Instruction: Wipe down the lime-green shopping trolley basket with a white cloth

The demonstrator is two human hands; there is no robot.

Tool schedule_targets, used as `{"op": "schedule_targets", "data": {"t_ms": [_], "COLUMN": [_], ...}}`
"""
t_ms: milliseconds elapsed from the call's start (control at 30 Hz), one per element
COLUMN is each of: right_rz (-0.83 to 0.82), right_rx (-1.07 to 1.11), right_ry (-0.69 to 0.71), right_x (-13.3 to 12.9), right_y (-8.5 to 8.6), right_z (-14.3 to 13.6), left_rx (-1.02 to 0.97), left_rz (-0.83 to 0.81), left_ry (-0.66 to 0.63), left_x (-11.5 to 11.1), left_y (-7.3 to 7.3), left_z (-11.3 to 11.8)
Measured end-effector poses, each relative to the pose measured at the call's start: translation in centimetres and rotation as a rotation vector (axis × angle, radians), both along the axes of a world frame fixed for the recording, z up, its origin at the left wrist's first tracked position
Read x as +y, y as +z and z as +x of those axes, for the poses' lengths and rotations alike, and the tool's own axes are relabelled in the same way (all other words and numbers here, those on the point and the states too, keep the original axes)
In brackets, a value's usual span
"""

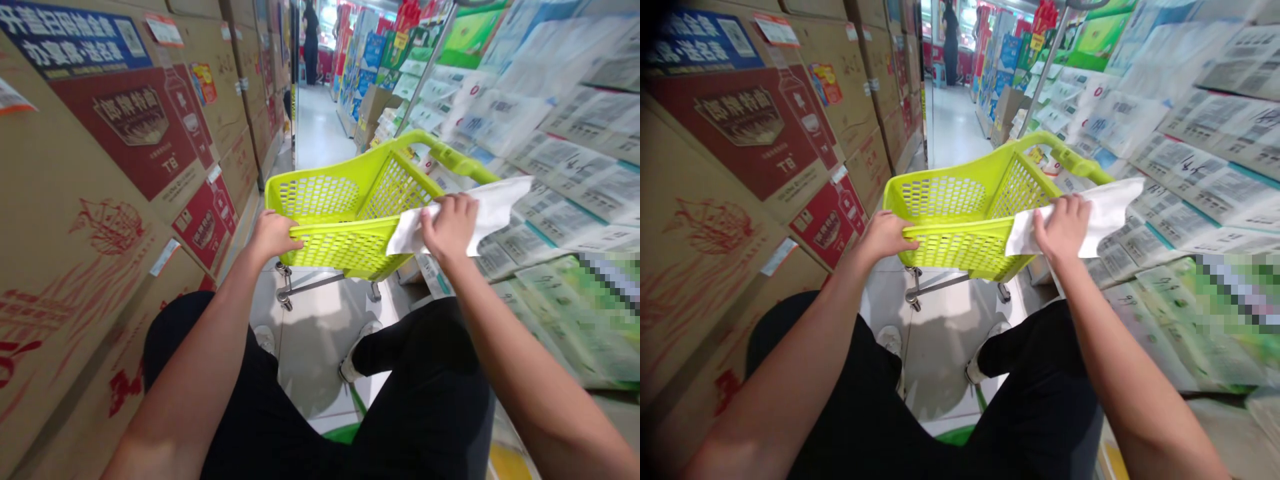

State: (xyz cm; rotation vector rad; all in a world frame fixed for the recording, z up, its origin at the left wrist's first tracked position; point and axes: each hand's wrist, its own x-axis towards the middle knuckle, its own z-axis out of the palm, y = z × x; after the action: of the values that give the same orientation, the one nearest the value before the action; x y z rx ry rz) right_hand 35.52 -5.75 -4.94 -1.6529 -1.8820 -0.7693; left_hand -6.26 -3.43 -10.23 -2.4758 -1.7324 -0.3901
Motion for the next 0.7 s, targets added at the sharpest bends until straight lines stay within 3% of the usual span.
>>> {"op": "schedule_targets", "data": {"t_ms": [133, 233, 300, 367, 500, 567, 633, 700], "right_rz": [-0.188, -0.268, -0.321, -0.348, -0.231, -0.145, -0.066, -0.040], "right_rx": [-0.001, 0.016, -0.026, -0.081, -0.116, -0.101, -0.041, 0.036], "right_ry": [0.312, 0.466, 0.528, 0.501, 0.215, 0.095, 0.009, 0.009], "right_x": [-1.6, -2.3, -2.0, -1.3, 0.7, 1.6, 2.2, 2.1], "right_y": [-3.8, -4.7, -4.1, -2.7, 1.1, 2.2, 1.9, 0.2], "right_z": [-12.0, -16.7, -15.5, -11.3, -0.2, 3.0, 2.9, -0.6], "left_rx": [-0.027, -0.024, -0.014, -0.009, 0.003, 0.000, -0.012, -0.025], "left_rz": [0.026, 0.055, 0.060, 0.065, 0.053, 0.049, 0.056, 0.071], "left_ry": [0.007, -0.002, 0.007, 0.028, 0.042, 0.031, 0.023, 0.023], "left_x": [-0.7, -0.9, -0.9, -0.6, -0.1, 0.0, -0.1, -0.4], "left_y": [-0.1, -0.3, -0.4, -0.4, -0.2, -0.2, -0.2, -0.3], "left_z": [1.5, 2.3, 2.4, 2.0, 0.9, 0.7, 0.8, 1.4]}}
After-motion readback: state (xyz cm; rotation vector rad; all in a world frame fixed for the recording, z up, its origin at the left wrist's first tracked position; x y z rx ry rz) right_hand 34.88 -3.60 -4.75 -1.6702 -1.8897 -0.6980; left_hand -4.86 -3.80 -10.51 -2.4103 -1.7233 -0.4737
